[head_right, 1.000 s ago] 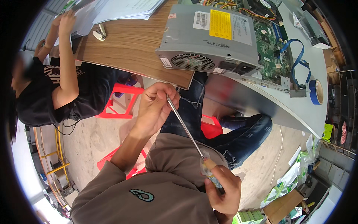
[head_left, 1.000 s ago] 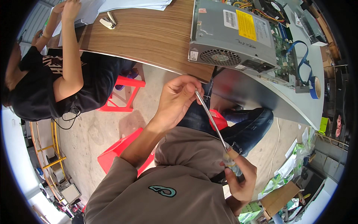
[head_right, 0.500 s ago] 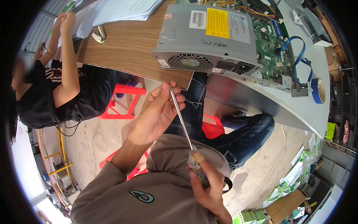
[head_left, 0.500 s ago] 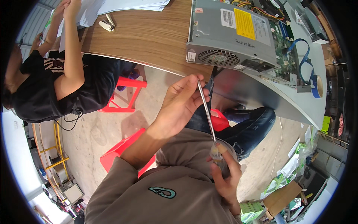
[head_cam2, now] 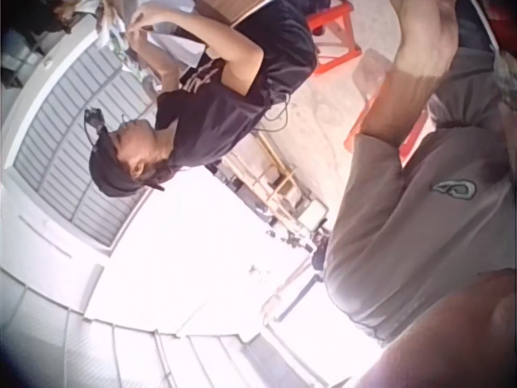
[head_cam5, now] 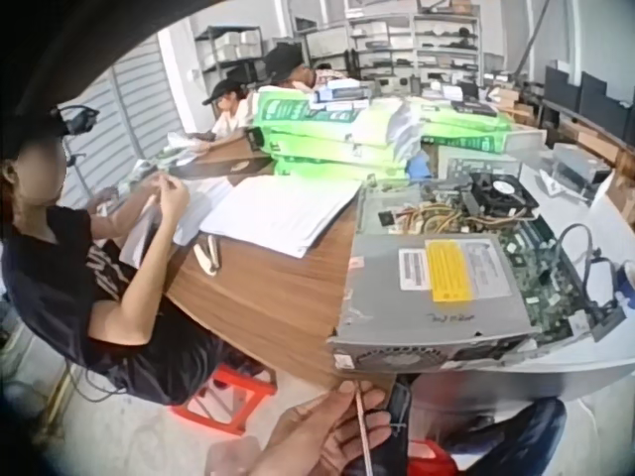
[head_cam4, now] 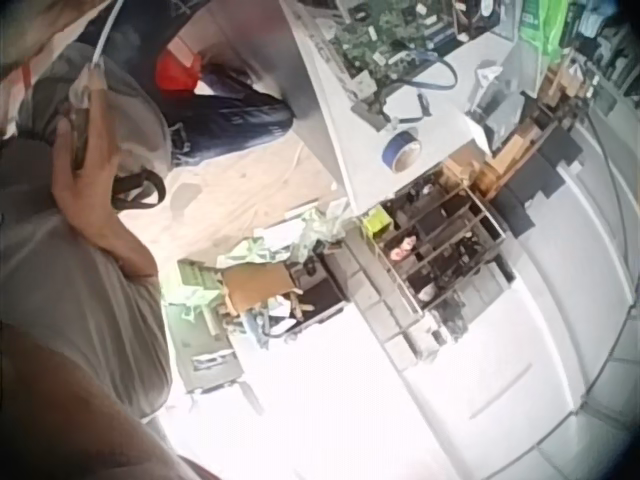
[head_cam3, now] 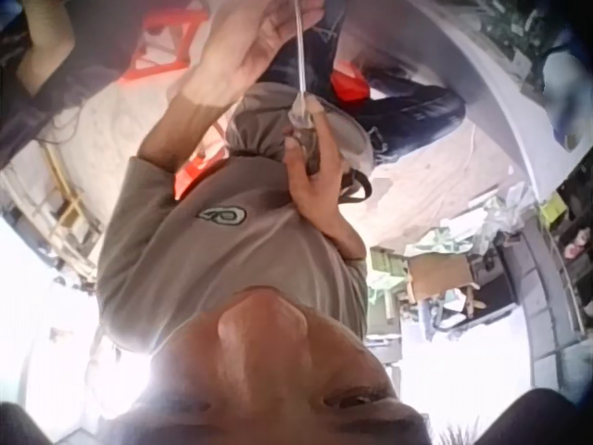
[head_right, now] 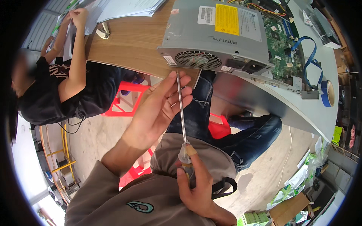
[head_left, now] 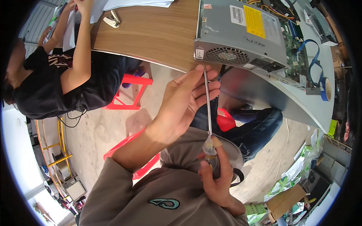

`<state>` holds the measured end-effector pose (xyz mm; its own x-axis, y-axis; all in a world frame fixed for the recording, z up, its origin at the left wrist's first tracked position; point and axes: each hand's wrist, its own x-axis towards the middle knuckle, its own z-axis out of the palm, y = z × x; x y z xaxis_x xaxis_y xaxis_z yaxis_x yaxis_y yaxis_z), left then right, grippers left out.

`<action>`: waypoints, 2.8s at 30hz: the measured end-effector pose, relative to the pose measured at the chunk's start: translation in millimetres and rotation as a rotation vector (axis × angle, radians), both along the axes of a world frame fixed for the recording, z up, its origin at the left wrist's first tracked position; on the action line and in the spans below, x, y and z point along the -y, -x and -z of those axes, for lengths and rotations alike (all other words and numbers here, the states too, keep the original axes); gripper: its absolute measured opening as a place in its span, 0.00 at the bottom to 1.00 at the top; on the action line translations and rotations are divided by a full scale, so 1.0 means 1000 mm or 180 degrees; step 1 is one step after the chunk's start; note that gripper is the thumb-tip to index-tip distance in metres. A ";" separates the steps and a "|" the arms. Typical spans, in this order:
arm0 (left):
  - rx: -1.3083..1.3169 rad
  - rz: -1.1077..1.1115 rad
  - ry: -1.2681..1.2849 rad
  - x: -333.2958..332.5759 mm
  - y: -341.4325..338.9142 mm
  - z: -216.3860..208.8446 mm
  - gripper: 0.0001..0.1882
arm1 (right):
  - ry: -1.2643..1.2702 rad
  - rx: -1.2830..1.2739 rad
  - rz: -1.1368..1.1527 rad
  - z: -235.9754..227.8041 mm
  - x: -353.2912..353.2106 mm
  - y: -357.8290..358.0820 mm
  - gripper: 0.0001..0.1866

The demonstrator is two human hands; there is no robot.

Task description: The person disassembles a computer by using a screwdriver to remove screws from the power supply unit and then lifts the unit out of the computer chassis.

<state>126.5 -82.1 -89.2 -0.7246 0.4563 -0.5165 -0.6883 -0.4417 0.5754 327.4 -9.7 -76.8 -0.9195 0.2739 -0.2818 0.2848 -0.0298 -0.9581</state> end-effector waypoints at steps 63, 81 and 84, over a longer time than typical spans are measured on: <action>-0.2627 0.0250 0.1546 0.026 -0.033 0.023 0.22 | 0.5606 0.0078 0.0575 0.083 0.003 -0.027 0.28; -0.0219 0.1558 -0.0257 0.015 -0.033 0.018 0.18 | 0.1432 0.0576 0.0198 0.041 -0.011 -0.019 0.22; -0.0229 0.1664 -0.0356 0.023 -0.026 0.025 0.17 | 0.4168 0.0204 0.0167 0.052 -0.010 -0.017 0.23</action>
